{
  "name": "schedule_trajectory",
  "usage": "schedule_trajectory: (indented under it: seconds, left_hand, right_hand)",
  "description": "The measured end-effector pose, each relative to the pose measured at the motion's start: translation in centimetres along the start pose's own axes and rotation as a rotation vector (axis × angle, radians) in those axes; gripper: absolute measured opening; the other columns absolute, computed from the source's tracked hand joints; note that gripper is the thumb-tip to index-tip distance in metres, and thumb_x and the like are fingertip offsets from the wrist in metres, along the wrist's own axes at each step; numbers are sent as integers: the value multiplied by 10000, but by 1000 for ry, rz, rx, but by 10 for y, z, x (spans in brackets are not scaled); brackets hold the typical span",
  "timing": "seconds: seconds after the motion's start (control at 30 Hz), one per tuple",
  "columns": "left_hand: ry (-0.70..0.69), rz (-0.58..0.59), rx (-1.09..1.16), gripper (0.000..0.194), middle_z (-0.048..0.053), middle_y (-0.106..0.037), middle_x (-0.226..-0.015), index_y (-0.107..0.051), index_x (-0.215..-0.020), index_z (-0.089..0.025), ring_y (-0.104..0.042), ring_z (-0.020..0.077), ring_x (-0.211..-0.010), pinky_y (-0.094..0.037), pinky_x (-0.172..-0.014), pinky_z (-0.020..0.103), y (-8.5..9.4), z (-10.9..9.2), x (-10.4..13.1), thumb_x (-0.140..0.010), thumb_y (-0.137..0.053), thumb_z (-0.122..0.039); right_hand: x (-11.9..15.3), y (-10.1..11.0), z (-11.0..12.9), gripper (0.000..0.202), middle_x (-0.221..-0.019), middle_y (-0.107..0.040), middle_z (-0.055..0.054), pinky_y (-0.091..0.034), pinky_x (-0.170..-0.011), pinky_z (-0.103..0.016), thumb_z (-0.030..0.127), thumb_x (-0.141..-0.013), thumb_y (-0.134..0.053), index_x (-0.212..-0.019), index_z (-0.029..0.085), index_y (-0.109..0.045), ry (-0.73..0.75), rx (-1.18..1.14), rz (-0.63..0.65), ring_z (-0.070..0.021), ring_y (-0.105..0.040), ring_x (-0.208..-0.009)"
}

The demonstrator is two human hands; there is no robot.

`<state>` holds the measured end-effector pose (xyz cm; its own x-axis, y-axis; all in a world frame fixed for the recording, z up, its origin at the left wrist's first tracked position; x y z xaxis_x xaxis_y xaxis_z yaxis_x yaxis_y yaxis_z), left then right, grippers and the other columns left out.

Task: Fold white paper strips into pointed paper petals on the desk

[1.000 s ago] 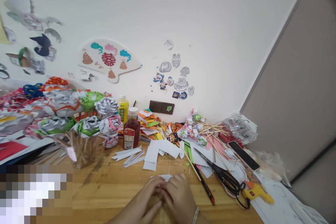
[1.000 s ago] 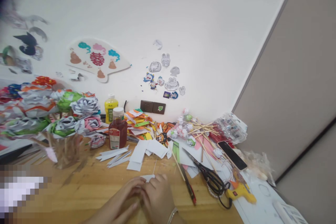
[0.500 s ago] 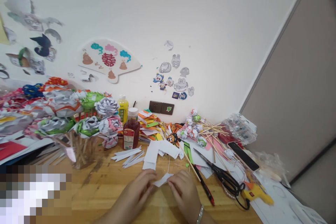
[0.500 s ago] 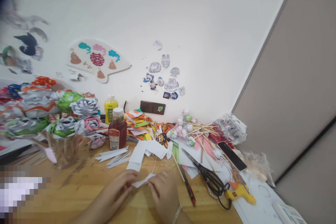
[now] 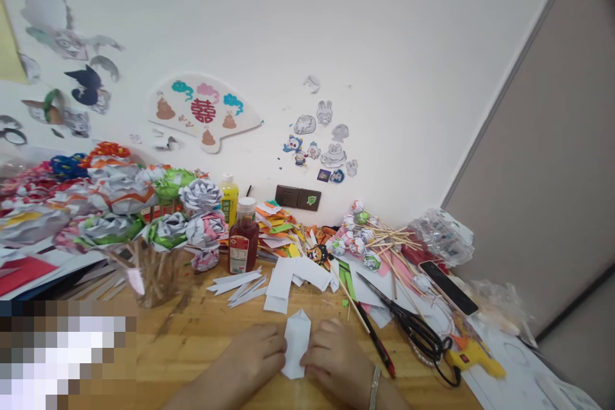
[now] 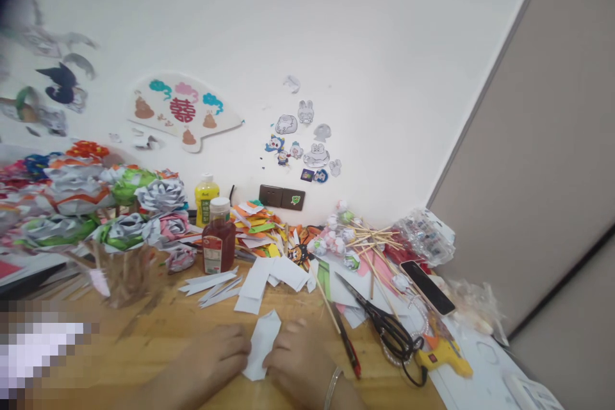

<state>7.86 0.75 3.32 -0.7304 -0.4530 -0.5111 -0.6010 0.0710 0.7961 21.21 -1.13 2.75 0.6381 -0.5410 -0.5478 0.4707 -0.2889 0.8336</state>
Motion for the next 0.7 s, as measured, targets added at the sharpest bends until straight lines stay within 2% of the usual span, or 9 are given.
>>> schedule_trajectory:
  seconds: [0.1,0.23,0.33,0.5,0.7]
  left_hand:
    - [-52,75,-11,363,0,-660,-800,-648,-844,-255,-558,157,-744,-404,-685,242,-2,-2,-3,-965,-308,-294]
    - [-23,100,114,281,24,-679,-881,-663,-910,-269,-575,167,-818,-416,-746,254,-1,-1,-5,-941,-387,-308]
    - [46,137,190,237,31,-685,-882,-680,-891,-265,-578,172,-857,-419,-792,267,-5,5,-5,-915,-451,-318]
    - [173,134,320,201,36,-676,-868,-712,-799,-252,-583,174,-883,-431,-812,275,-15,22,-2,-842,-570,-388]
    - [154,147,365,150,30,-666,-879,-719,-840,-293,-570,178,-905,-424,-828,280,-14,20,-2,-830,-595,-375]
  right_hand:
    - [0,-1,1,120,-727,-640,35,-331,-656,-289,175,-831,-540,-796,253,-625,-12,-10,36,-145,-526,-718]
    - [-1,2,-1,75,-761,-649,34,-351,-671,-278,205,-828,-591,-787,248,-636,-37,-82,38,-141,-537,-740]
    - [-1,2,-4,63,-751,-647,27,-372,-685,-274,235,-831,-613,-780,240,-651,-60,-154,52,-143,-550,-747]
    - [0,-2,-10,85,-779,-627,17,-407,-714,-263,301,-825,-635,-786,242,-682,-125,-270,99,-140,-561,-778]
    - [1,0,-8,38,-773,-577,34,-404,-719,-242,270,-752,-716,-786,264,-700,-141,-242,111,-128,-534,-780]
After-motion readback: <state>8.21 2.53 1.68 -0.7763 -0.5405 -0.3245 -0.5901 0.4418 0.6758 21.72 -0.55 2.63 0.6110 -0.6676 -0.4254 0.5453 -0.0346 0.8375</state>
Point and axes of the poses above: each hand's wrist, its own x-axis away from the middle knuckle, its own y-axis out of the back of the hand, z = x × y, the point moved 6 cm from there along -x, towards the middle knuckle
